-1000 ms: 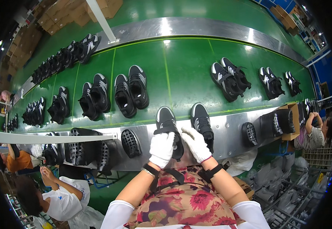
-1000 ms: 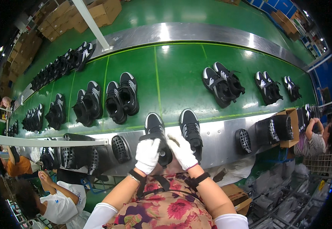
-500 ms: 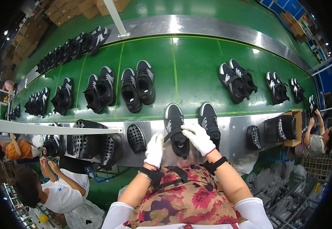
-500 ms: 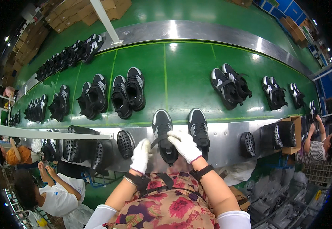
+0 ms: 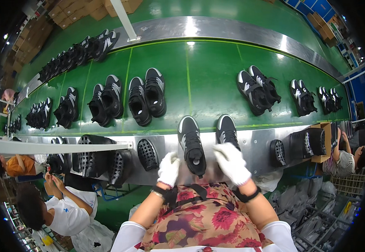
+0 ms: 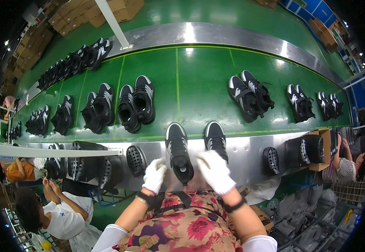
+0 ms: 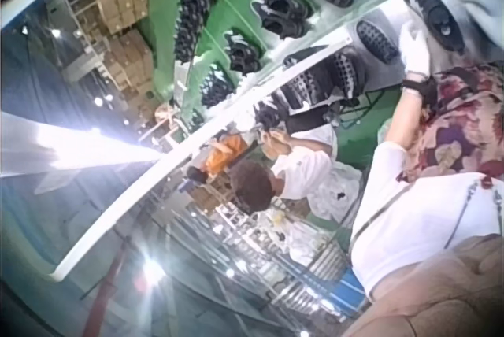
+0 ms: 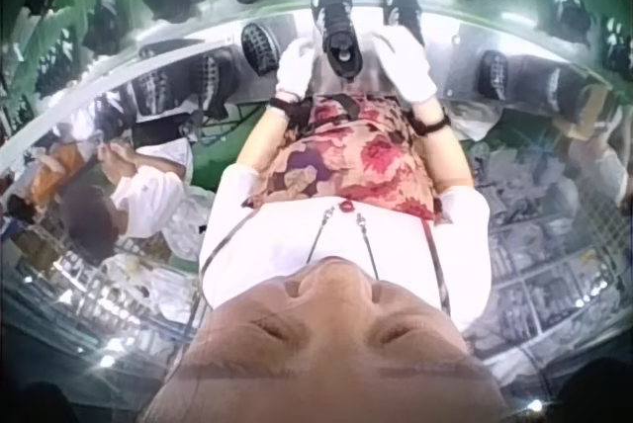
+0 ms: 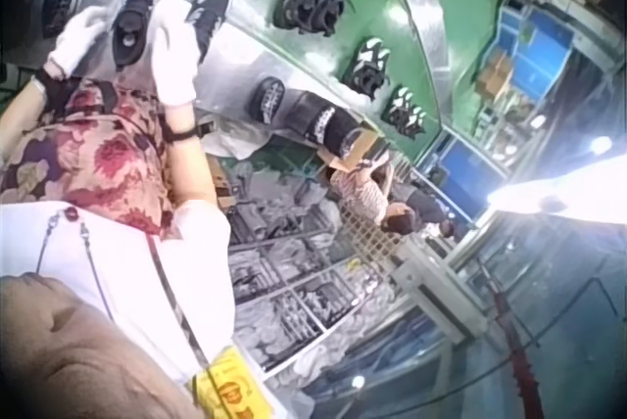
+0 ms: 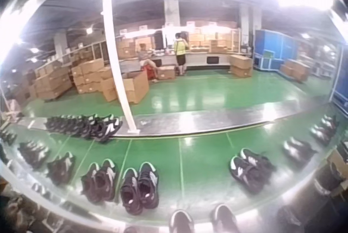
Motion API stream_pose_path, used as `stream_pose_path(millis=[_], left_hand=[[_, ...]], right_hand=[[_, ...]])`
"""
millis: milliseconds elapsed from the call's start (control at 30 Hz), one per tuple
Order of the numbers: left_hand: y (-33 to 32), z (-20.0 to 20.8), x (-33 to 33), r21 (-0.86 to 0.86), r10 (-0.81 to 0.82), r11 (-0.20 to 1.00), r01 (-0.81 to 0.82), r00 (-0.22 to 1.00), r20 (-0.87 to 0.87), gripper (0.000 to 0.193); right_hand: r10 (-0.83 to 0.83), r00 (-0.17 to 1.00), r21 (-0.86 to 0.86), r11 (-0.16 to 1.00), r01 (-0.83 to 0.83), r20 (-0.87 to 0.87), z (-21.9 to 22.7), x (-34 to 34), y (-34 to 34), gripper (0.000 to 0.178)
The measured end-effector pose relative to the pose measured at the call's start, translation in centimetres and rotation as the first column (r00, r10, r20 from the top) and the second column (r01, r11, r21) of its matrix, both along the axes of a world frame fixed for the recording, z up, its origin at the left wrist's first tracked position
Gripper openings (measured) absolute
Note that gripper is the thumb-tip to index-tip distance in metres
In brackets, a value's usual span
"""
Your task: Assembling and inspecting shoes on a production line, including fitting soles and packing into bags.
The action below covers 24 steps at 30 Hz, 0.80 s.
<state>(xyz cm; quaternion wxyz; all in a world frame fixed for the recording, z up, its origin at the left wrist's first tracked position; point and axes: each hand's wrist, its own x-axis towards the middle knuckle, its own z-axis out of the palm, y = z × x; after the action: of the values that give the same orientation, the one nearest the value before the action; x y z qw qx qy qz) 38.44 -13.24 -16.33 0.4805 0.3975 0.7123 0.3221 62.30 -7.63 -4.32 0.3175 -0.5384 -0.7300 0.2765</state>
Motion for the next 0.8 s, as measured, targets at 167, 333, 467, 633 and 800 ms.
stream_pose_path(millis=[167,333,467,633,800], left_hand=[[0.8,6.7,1.2,-0.128,-0.367,0.930,0.345,0.895,-0.255,0.068],[3.9,4.3,3.3,-0.212,-0.434,0.900,0.381,0.824,-0.364,0.065],[9.8,3.9,3.7,-0.050,-0.318,0.939,0.341,0.800,-0.508,0.055],[18.9,4.7,1.8,0.063,-0.147,0.977,0.204,0.856,-0.495,0.060],[15.6,6.0,0.5,0.211,-0.004,0.972,0.104,0.905,-0.425,0.050]], right_hand=[[0.022,0.911,-0.131,0.991,0.035,0.412,2.7,9.0,-4.1,0.038],[0.231,0.859,-0.395,0.918,-0.036,0.458,-3.1,5.7,-3.4,0.032],[0.119,0.926,-0.133,0.988,-0.076,0.359,-6.6,1.9,4.0,0.030],[0.089,0.991,-0.038,0.996,-0.085,0.102,-6.5,1.2,14.5,0.035],[-0.145,0.736,-0.081,0.962,0.262,0.662,-1.1,11.8,17.0,0.032]])
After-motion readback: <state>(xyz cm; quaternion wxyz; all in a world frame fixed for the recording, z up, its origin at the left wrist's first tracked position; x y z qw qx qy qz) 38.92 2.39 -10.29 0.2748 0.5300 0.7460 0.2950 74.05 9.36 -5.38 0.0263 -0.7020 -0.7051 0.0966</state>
